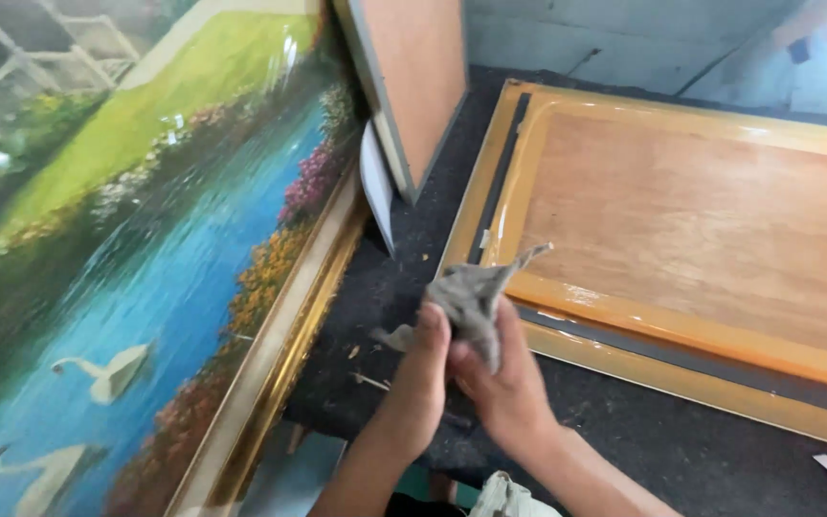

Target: Applying brown adhesive tape to the back of a picture frame to secure the backing board, followed by cutting the tape and smoothing it down.

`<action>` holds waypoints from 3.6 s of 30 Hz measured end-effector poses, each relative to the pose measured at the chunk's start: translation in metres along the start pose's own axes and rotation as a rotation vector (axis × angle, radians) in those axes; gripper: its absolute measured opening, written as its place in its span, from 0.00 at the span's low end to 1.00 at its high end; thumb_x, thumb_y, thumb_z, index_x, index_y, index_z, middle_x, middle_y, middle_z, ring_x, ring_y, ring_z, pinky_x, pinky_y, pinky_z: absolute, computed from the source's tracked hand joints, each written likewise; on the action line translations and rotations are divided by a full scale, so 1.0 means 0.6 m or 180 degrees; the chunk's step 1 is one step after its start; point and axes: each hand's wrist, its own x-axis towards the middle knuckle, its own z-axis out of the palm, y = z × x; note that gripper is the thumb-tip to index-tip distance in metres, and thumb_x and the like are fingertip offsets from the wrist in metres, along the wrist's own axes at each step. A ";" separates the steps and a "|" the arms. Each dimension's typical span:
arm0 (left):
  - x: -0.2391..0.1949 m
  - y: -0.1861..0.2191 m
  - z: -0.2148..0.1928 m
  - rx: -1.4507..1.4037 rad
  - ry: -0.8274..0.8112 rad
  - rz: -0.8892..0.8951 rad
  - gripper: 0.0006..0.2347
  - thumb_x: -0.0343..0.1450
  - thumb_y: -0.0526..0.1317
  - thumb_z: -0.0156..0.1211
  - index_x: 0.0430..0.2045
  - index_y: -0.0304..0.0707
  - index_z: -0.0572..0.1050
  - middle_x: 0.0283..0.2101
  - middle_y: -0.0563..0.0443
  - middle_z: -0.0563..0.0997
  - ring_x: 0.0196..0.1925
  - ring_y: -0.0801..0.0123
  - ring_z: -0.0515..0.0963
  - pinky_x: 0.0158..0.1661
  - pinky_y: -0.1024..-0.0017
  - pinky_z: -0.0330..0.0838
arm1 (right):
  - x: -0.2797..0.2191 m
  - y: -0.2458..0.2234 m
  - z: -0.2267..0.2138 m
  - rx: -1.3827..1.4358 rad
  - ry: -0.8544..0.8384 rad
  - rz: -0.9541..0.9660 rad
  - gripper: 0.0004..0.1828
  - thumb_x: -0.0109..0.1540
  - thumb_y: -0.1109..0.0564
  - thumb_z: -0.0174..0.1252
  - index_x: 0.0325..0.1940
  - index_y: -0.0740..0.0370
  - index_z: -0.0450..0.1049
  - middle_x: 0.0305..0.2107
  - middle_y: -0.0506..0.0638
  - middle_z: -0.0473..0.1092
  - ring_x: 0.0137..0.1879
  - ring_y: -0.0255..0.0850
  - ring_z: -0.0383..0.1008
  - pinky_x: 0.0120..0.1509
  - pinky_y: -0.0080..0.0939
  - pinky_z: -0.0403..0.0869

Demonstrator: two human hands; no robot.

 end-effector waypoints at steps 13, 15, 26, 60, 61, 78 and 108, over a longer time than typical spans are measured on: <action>0.093 -0.129 0.320 0.2509 -0.1768 0.2433 0.25 0.65 0.48 0.51 0.53 0.34 0.58 0.61 0.41 0.53 0.63 0.47 0.46 0.55 0.46 0.41 | -0.123 0.175 -0.483 -0.2554 0.2213 0.1541 0.23 0.56 0.49 0.43 0.52 0.61 0.66 0.41 0.67 0.62 0.53 0.56 0.61 0.58 0.44 0.56; 0.120 -0.185 0.376 0.3291 -0.0931 0.3050 0.34 0.60 0.56 0.50 0.56 0.37 0.53 0.62 0.44 0.54 0.64 0.54 0.47 0.58 0.53 0.37 | -0.147 0.242 -0.548 -0.3709 0.2485 0.1014 0.21 0.56 0.48 0.47 0.51 0.57 0.68 0.43 0.65 0.60 0.52 0.57 0.60 0.57 0.52 0.58; 0.134 -0.180 0.394 0.3459 -0.0839 0.2788 0.30 0.61 0.54 0.49 0.54 0.39 0.55 0.60 0.47 0.56 0.64 0.57 0.49 0.59 0.52 0.38 | -0.036 0.204 -0.353 -0.4783 0.1211 0.0094 0.19 0.52 0.48 0.51 0.47 0.44 0.70 0.34 0.49 0.62 0.35 0.46 0.67 0.25 0.41 0.71; 0.146 -0.143 0.361 0.3094 -0.1273 0.2791 0.32 0.59 0.48 0.61 0.55 0.39 0.55 0.60 0.47 0.57 0.62 0.58 0.53 0.57 0.59 0.45 | -0.098 0.218 -0.621 -0.4725 0.1565 0.1272 0.15 0.58 0.40 0.44 0.43 0.34 0.72 0.43 0.44 0.66 0.46 0.46 0.62 0.43 0.48 0.64; 0.147 -0.141 0.343 0.3116 -0.1222 0.2746 0.32 0.59 0.48 0.61 0.55 0.39 0.55 0.60 0.47 0.57 0.62 0.58 0.53 0.57 0.59 0.45 | -0.085 0.221 -0.594 -0.4716 0.1515 0.1220 0.15 0.58 0.40 0.44 0.43 0.34 0.72 0.43 0.44 0.66 0.46 0.46 0.62 0.43 0.48 0.64; 0.161 -0.159 0.058 0.2905 -0.0120 -0.0089 0.25 0.68 0.56 0.36 0.56 0.44 0.53 0.56 0.39 0.62 0.60 0.48 0.59 0.53 0.55 0.61 | 0.159 0.201 -0.105 -0.3373 -0.0145 -0.1566 0.06 0.49 0.49 0.52 0.28 0.44 0.72 0.27 0.40 0.64 0.37 0.38 0.66 0.37 0.33 0.69; 0.280 -0.204 0.049 0.1851 -0.0052 -0.0401 0.06 0.62 0.52 0.52 0.29 0.65 0.71 0.31 0.68 0.74 0.47 0.67 0.64 0.48 0.63 0.61 | 0.161 0.174 -0.055 -0.4073 0.0291 -0.1788 0.08 0.49 0.49 0.53 0.32 0.40 0.72 0.29 0.39 0.63 0.36 0.40 0.63 0.31 0.36 0.65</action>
